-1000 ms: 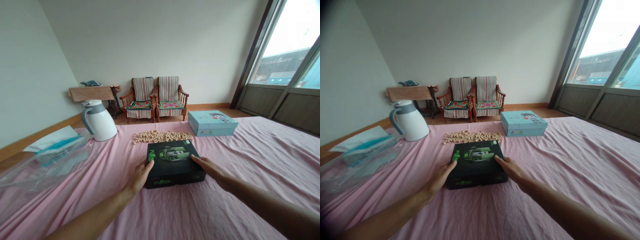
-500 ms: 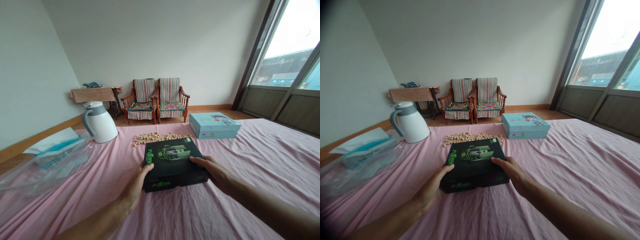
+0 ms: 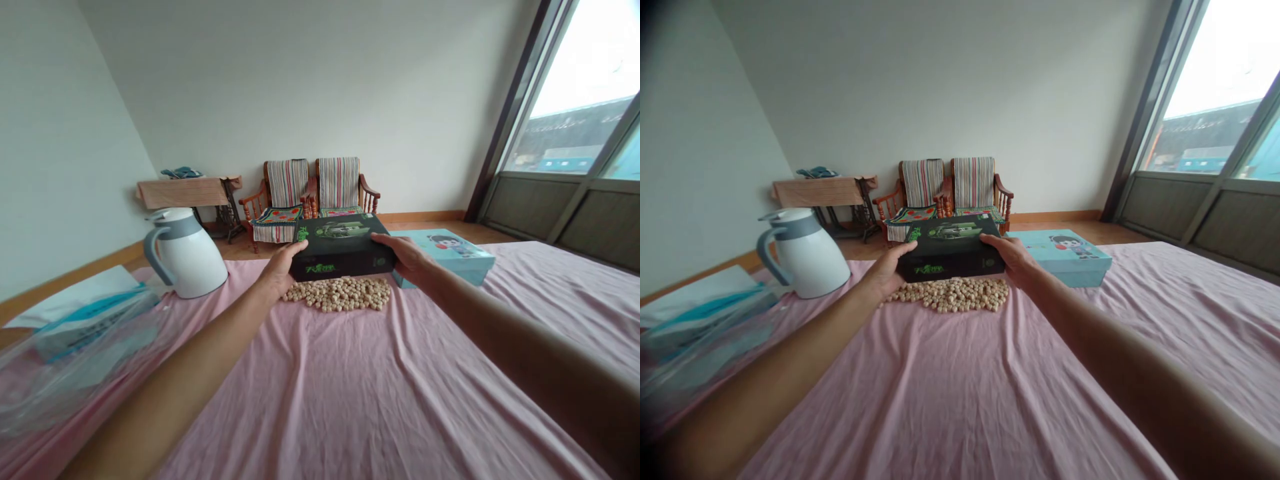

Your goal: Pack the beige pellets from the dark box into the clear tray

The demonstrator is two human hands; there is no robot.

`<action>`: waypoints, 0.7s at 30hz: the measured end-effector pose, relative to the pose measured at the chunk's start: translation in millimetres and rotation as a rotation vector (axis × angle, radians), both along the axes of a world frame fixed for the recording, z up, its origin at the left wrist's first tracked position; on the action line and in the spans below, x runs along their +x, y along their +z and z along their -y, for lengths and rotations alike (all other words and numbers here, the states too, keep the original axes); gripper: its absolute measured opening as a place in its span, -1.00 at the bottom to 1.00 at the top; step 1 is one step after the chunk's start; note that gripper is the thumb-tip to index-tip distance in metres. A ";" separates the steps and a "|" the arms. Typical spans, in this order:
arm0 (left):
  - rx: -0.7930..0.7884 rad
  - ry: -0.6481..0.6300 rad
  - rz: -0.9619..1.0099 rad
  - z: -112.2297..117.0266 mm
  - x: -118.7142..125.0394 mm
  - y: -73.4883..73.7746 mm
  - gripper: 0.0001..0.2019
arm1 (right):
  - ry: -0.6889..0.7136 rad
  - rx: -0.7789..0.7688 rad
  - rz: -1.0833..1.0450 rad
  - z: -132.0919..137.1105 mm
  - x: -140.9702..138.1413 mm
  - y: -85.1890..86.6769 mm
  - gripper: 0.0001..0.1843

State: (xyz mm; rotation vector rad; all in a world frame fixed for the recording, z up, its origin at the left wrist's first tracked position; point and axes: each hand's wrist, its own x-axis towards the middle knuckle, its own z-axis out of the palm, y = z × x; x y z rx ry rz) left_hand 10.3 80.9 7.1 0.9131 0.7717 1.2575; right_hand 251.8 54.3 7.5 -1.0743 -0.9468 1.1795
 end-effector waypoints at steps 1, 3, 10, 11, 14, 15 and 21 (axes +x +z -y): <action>0.004 -0.003 0.004 -17.0 3.1 -2.6 -0.71 | -0.025 0.027 -0.008 -16.0 2.3 -5.2 -0.77; -0.018 -0.003 -0.008 -48.4 8.8 -10.0 -0.72 | -0.042 0.057 -0.001 -45.8 6.5 -18.4 -0.76; -0.129 -0.028 -0.104 -129.6 25.8 -45.1 -0.78 | -0.178 -0.026 0.048 -122.2 16.4 -68.7 -0.72; -0.132 -0.029 -0.119 -138.0 27.7 -49.9 -0.79 | -0.199 -0.034 0.058 -129.0 17.2 -74.4 -0.71; -0.131 -0.043 -0.161 -157.3 32.5 -63.5 -0.80 | -0.235 -0.046 0.079 -143.0 19.7 -89.0 -0.68; -0.126 -0.054 -0.175 -161.7 33.8 -67.9 -0.80 | -0.242 -0.050 0.087 -145.6 20.7 -93.3 -0.67; -0.053 -0.098 -0.258 -171.5 43.5 -89.0 -0.64 | -0.240 -0.082 0.139 -148.8 28.6 -112.5 -0.68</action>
